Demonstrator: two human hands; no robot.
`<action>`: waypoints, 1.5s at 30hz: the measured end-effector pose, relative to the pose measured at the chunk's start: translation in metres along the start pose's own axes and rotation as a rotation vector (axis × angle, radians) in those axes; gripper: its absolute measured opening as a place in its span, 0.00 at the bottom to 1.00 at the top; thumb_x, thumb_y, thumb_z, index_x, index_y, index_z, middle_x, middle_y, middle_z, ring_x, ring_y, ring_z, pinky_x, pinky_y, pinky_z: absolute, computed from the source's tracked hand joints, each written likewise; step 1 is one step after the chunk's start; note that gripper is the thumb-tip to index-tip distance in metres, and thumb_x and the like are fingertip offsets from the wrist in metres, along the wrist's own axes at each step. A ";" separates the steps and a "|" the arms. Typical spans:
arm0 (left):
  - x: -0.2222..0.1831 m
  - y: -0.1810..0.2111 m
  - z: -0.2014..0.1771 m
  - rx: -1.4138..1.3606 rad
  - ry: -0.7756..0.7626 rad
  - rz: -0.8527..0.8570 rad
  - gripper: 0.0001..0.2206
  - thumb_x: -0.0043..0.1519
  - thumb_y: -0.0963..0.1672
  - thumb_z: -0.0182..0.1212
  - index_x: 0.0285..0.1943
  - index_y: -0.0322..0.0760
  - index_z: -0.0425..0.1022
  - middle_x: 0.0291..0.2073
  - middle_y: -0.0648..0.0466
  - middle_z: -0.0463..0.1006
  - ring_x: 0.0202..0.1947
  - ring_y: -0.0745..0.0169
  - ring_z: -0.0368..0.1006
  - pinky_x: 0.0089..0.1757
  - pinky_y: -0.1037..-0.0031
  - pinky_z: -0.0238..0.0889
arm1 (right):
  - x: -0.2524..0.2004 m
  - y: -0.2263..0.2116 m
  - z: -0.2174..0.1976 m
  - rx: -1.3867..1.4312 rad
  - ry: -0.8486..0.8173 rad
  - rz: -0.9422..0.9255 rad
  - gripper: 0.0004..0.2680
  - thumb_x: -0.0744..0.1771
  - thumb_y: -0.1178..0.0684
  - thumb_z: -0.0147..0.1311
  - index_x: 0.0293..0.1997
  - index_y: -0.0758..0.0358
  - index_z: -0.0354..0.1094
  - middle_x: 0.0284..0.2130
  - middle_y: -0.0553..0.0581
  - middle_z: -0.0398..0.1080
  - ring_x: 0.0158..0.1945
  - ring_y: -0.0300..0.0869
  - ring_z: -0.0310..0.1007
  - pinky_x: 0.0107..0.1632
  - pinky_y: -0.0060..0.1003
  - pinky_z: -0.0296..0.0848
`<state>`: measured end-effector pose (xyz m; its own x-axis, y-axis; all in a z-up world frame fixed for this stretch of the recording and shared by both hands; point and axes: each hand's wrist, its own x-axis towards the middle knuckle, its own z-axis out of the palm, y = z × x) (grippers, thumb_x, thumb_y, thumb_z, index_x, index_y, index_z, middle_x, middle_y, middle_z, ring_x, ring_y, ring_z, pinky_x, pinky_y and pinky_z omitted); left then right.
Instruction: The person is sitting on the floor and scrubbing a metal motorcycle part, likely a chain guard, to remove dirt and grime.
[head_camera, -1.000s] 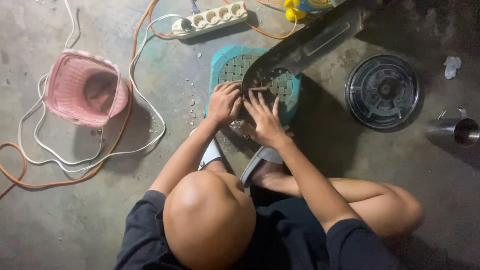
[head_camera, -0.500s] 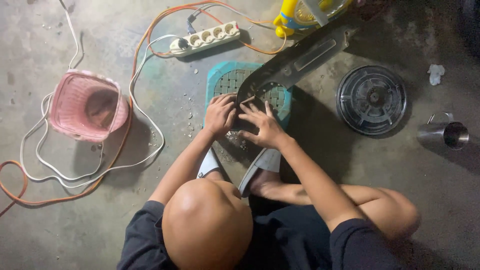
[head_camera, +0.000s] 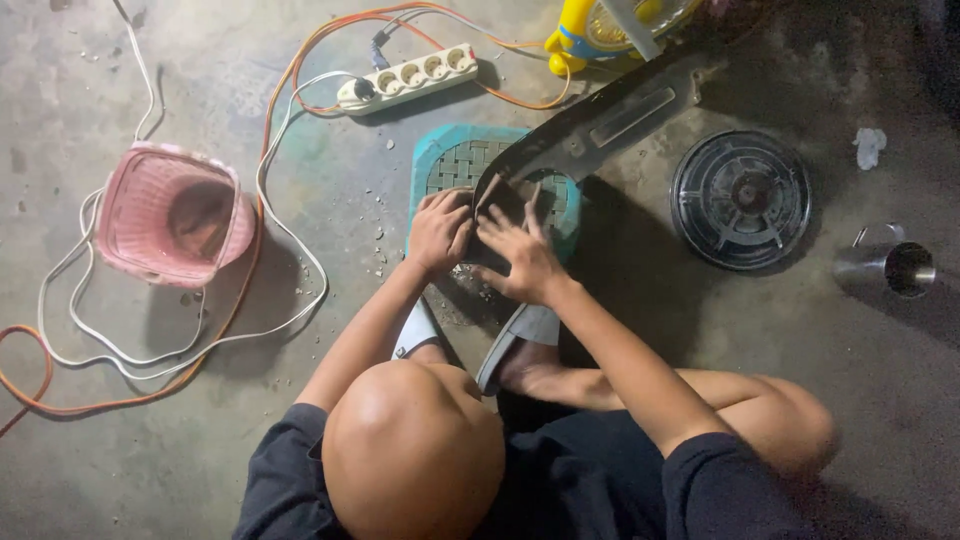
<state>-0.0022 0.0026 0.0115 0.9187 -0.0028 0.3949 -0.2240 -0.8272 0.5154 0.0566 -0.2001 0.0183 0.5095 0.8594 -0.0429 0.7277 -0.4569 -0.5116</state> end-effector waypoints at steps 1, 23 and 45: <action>0.001 0.003 -0.001 0.000 -0.001 0.003 0.13 0.69 0.49 0.48 0.35 0.45 0.72 0.46 0.52 0.77 0.57 0.51 0.73 0.53 0.63 0.60 | -0.002 0.007 -0.004 0.000 0.003 0.002 0.27 0.67 0.23 0.38 0.65 0.47 0.67 0.68 0.50 0.62 0.76 0.45 0.50 0.75 0.64 0.30; -0.008 -0.008 0.012 0.079 -0.034 -0.003 0.12 0.65 0.50 0.51 0.35 0.44 0.78 0.58 0.46 0.72 0.65 0.44 0.65 0.54 0.60 0.58 | 0.000 -0.003 0.008 0.085 0.052 0.044 0.18 0.65 0.41 0.56 0.59 0.57 0.72 0.58 0.59 0.72 0.66 0.50 0.67 0.73 0.57 0.50; -0.019 -0.027 0.033 0.120 -0.200 -0.041 0.18 0.66 0.55 0.44 0.43 0.48 0.80 0.63 0.45 0.70 0.68 0.44 0.62 0.60 0.55 0.54 | 0.006 -0.004 -0.013 -0.294 -0.259 0.042 0.33 0.68 0.25 0.21 0.75 0.58 0.51 0.75 0.57 0.50 0.79 0.46 0.42 0.76 0.59 0.31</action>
<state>-0.0031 0.0069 -0.0350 0.9751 -0.0690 0.2108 -0.1557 -0.8899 0.4288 0.0630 -0.1960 0.0313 0.4363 0.8506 -0.2934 0.8282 -0.5071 -0.2386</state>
